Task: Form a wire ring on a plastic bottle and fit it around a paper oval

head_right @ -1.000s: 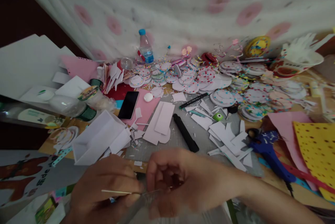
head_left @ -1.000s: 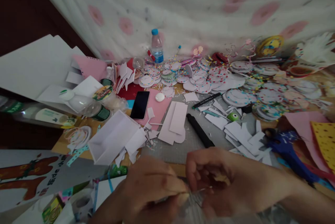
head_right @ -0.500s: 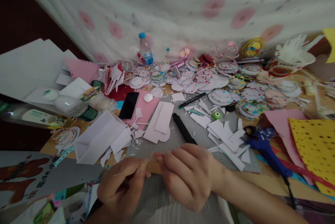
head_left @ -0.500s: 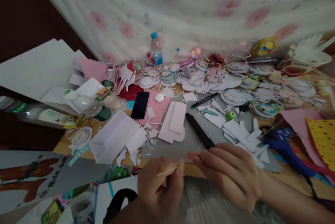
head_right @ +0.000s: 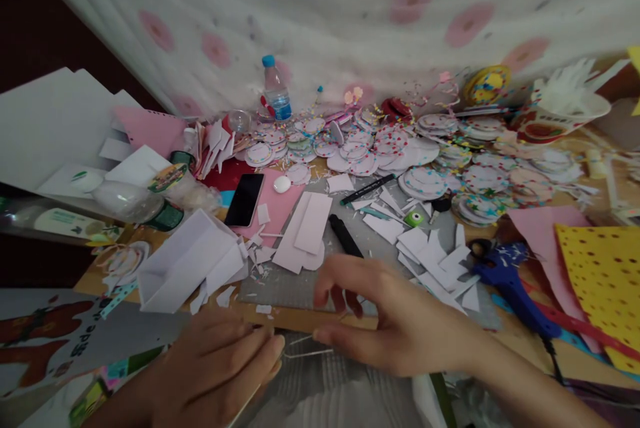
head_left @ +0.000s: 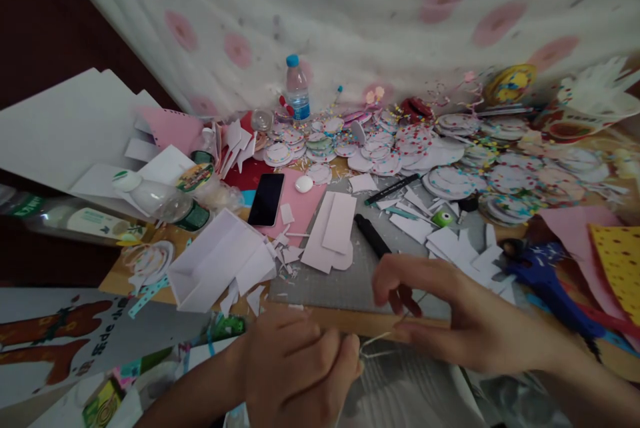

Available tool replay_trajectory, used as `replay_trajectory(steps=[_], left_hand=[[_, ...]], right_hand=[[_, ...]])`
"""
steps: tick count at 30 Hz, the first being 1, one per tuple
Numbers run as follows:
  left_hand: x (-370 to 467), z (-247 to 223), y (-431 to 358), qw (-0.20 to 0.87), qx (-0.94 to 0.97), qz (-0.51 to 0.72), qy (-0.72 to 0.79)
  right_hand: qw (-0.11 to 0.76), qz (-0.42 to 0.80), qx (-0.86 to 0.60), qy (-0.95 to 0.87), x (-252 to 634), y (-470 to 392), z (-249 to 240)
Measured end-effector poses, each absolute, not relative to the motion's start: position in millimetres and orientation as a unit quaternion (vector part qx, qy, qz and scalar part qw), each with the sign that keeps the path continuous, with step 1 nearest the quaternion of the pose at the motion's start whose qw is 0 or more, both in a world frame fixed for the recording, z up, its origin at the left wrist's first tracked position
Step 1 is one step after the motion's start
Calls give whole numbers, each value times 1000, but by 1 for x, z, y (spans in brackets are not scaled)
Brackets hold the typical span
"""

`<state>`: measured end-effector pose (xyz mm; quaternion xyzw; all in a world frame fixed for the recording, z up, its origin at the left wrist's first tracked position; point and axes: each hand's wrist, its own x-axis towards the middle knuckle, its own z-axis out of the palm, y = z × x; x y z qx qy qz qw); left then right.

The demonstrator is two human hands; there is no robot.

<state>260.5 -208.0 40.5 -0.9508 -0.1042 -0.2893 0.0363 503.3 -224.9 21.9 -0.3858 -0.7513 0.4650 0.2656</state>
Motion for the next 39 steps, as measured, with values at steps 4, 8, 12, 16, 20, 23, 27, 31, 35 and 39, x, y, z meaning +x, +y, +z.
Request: replay_trajectory(steps=[4,8,12,16,20,23,27,31,35,39], left_hand=[[269,39,-237,11,-925,-310,-221],[274,41,-250,12,-899,-325,-294],[274,47,-234,95,-928,-285,-219],[271,45,-206,185,-938,-275,-97],[269,35,-192,226,-930,-287,-34],[272,28,-193,195,-914,-338,-109],[274,23,-197,147,-918,-348,-125],[273,19,-196,92,-913,-371,-141],[273,13,-197,40,-898,-403,-171],[277,14,-197,-53,-873,-446,-189]], right_hand=[[185,541,-319,-756,502,-218,36],[155,588,-281,-742,502,-216,42],[233,441,-346,-795,500,-221,41],[334,251,-428,-802,494,-230,24],[399,181,-487,-756,485,-236,9],[407,273,-494,-718,480,-234,10],[397,435,-474,-655,481,-228,15],[393,551,-422,-602,486,-225,11],[405,627,-379,-548,486,-224,8],[432,700,-312,-475,483,-222,9]])
